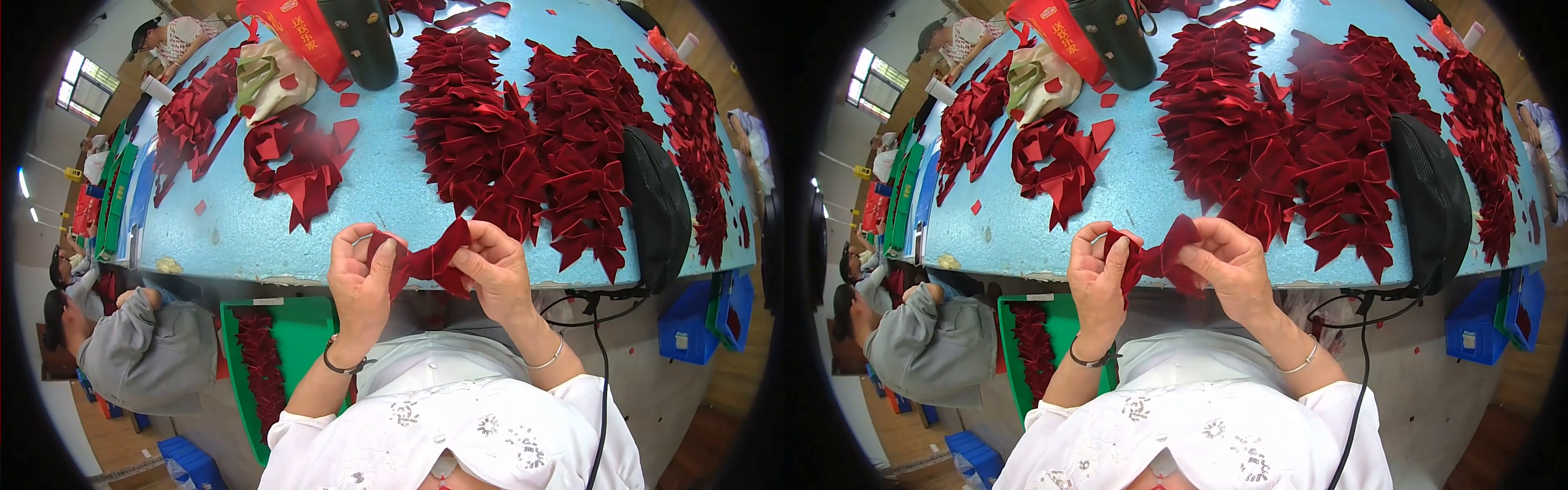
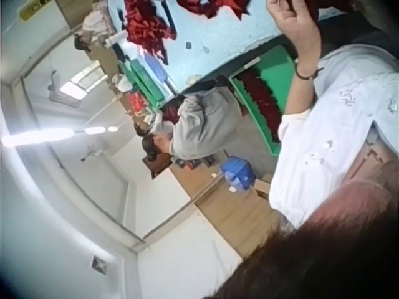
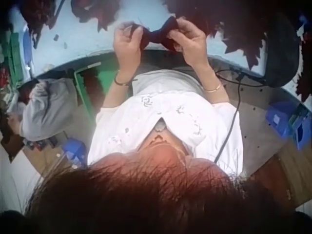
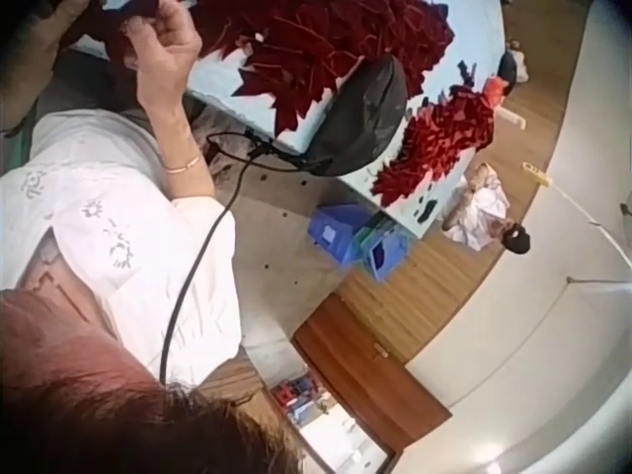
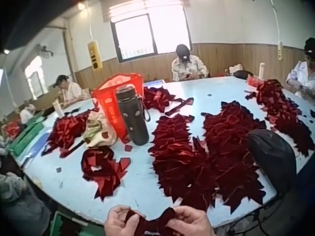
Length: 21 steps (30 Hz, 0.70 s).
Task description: Stitching several pieces of red fabric together to create a decorative item or flower.
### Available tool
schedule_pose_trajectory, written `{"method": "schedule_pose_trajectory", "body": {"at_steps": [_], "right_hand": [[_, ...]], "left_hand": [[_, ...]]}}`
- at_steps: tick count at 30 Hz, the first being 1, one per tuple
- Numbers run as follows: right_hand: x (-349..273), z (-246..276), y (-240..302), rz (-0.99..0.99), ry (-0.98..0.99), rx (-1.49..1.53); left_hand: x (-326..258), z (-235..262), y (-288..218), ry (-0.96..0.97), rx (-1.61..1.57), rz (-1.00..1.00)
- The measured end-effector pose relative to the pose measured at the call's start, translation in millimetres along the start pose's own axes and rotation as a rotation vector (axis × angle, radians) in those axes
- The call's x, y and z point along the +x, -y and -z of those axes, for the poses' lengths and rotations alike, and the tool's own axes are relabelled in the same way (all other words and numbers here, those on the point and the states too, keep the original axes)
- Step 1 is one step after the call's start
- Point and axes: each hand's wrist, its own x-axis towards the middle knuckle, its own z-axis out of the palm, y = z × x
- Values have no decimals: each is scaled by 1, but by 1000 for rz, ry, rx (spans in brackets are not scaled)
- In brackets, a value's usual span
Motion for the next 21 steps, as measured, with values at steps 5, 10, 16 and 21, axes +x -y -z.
{"method": "schedule_pose_trajectory", "body": {"at_steps": [5,10,16,21], "right_hand": [[0,5,-12,96,-20,-99],[0,-9,-7,246,-6,-277],[4,-10,-2,162,-29,-181],[9,0,6,58,-1,-396]], "left_hand": [[1,1,1,29,-87,69],[2,3,1,26,-121,81],[1,3,6,30,-25,41],[-3,-1,9,34,254,-169]]}}
